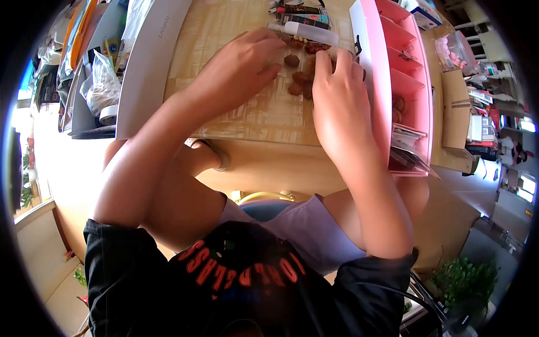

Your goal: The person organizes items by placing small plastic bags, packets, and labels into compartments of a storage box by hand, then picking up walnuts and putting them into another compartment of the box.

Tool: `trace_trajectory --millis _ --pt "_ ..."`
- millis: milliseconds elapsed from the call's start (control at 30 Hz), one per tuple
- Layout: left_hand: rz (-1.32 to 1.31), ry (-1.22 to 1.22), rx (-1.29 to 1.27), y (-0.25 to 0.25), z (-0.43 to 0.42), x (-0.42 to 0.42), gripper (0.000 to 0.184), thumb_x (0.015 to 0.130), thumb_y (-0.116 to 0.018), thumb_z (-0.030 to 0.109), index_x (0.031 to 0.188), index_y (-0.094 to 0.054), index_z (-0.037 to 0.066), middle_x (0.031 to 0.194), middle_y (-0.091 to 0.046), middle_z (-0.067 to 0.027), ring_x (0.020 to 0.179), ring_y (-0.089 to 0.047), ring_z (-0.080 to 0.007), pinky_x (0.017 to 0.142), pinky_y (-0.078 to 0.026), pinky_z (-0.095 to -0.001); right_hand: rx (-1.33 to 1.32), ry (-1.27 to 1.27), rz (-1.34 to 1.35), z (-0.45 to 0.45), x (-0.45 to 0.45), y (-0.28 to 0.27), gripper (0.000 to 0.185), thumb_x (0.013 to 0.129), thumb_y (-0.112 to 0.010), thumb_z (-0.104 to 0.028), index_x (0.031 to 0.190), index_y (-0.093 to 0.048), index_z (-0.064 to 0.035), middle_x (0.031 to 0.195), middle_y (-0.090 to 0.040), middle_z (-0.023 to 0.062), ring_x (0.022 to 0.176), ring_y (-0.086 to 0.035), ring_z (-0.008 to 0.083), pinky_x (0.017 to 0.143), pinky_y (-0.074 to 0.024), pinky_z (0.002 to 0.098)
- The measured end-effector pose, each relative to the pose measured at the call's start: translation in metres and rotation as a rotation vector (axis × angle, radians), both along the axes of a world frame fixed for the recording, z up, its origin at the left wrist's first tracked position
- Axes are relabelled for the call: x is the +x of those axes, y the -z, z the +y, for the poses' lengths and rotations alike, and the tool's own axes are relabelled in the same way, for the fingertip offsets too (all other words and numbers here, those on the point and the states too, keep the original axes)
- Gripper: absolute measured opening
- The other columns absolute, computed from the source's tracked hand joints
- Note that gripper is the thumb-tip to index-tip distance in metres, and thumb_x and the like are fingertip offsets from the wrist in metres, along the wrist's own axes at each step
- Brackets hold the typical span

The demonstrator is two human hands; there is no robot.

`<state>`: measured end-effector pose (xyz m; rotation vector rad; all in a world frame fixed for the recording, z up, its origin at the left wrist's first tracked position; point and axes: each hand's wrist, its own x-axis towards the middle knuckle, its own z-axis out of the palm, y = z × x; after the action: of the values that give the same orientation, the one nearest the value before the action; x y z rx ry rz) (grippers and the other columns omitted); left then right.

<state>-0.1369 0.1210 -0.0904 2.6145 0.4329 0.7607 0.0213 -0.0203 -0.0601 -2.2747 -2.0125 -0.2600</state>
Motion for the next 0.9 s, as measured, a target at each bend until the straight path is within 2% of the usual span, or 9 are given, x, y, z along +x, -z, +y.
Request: trace_trajectory --millis 100,200,233,333,433,533,800,833,900 --pt "0.001 -0.025 -0.073 0.004 -0.002 0.000 0.033 0.087 -0.070 0.008 0.118 -0.065 -0.003 0.118 -0.065 -0.0202 0.105 -0.064 -0.0423 0.093 -0.053 -0.0465 0.058 -0.021 0.136 0.000 0.003 0.000 0.050 0.080 -0.062 0.014 0.129 -0.053 0.0079 0.126 -0.053 0.0286 0.110 -0.060 0.0450 0.095 -0.0515 0.0488" --pt "-0.033 -0.002 -0.079 0.004 -0.004 0.002 0.033 0.087 -0.069 0.007 0.118 -0.064 -0.003 0.118 -0.064 -0.0194 0.104 -0.064 -0.0423 0.092 -0.053 -0.0469 -0.017 0.071 0.282 -0.001 0.004 0.003 0.056 0.087 -0.056 0.012 0.140 -0.048 -0.0009 0.143 -0.045 0.0249 0.126 -0.052 0.0476 0.105 -0.0474 0.0500" --pt "-0.021 0.002 -0.077 0.003 -0.006 0.002 0.034 0.087 -0.069 0.007 0.119 -0.064 -0.003 0.118 -0.064 -0.0192 0.104 -0.064 -0.0422 0.092 -0.053 -0.0469 0.038 0.038 0.231 -0.002 0.007 0.010 0.058 0.086 -0.057 0.013 0.141 -0.047 -0.0007 0.143 -0.045 0.0255 0.128 -0.051 0.0479 0.105 -0.0469 0.0500" --pt "0.008 0.010 -0.085 -0.004 -0.014 0.002 0.036 0.087 -0.070 0.007 0.121 -0.063 -0.002 0.119 -0.064 -0.0185 0.103 -0.065 -0.0419 0.091 -0.053 -0.0470 0.036 -0.038 0.215 0.001 0.004 0.005 0.041 0.082 -0.057 0.015 0.122 -0.052 0.0074 0.123 -0.053 0.0318 0.111 -0.058 0.0491 0.095 -0.0504 0.0522" --pt "0.029 -0.003 -0.112 -0.008 -0.017 0.000 0.036 0.087 -0.070 0.007 0.122 -0.062 -0.002 0.120 -0.064 -0.0182 0.102 -0.065 -0.0417 0.090 -0.053 -0.0468 0.047 -0.010 0.165 0.002 0.002 0.007 0.041 0.083 -0.054 0.016 0.123 -0.051 0.0052 0.118 -0.052 0.0313 0.111 -0.057 0.0499 0.095 -0.0503 0.0528" --pt "0.038 -0.011 -0.110 -0.012 -0.018 -0.003 0.035 0.088 -0.070 0.006 0.122 -0.062 -0.002 0.120 -0.063 -0.0187 0.102 -0.065 -0.0417 0.089 -0.053 -0.0465 0.063 -0.014 0.233 0.003 0.000 0.005 0.041 0.084 -0.052 0.015 0.124 -0.050 0.0031 0.114 -0.051 0.0301 0.111 -0.056 0.0501 0.095 -0.0503 0.0532" --pt "0.008 0.008 -0.143 -0.023 -0.021 -0.001 0.034 0.089 -0.070 0.007 0.121 -0.063 -0.001 0.117 -0.063 -0.0204 0.100 -0.064 -0.0429 0.088 -0.053 -0.0470 0.042 -0.010 0.195 -0.003 0.001 -0.006 0.043 0.087 -0.052 0.013 0.128 -0.050 0.0008 0.121 -0.049 0.0302 0.112 -0.055 0.0516 0.097 -0.0482 0.0553" --pt "0.005 0.002 -0.128 -0.020 -0.020 0.001 0.034 0.089 -0.069 0.007 0.122 -0.064 -0.001 0.118 -0.063 -0.0202 0.100 -0.066 -0.0407 0.088 -0.054 -0.0458 0.032 -0.007 0.196 -0.005 0.001 -0.008 0.043 0.087 -0.052 0.013 0.129 -0.050 0.0005 0.122 -0.049 0.0299 0.112 -0.055 0.0518 0.097 -0.0480 0.0554" --pt "-0.004 -0.015 -0.094 -0.020 -0.016 0.005 0.035 0.090 -0.069 0.007 0.124 -0.064 0.000 0.120 -0.064 -0.0199 0.099 -0.069 -0.0362 0.088 -0.054 -0.0433 0.043 0.021 0.269 -0.008 0.000 -0.011 0.049 0.090 -0.055 0.011 0.136 -0.049 -0.0045 0.130 -0.050 0.0225 0.116 -0.056 0.0455 0.099 -0.0487 0.0500"
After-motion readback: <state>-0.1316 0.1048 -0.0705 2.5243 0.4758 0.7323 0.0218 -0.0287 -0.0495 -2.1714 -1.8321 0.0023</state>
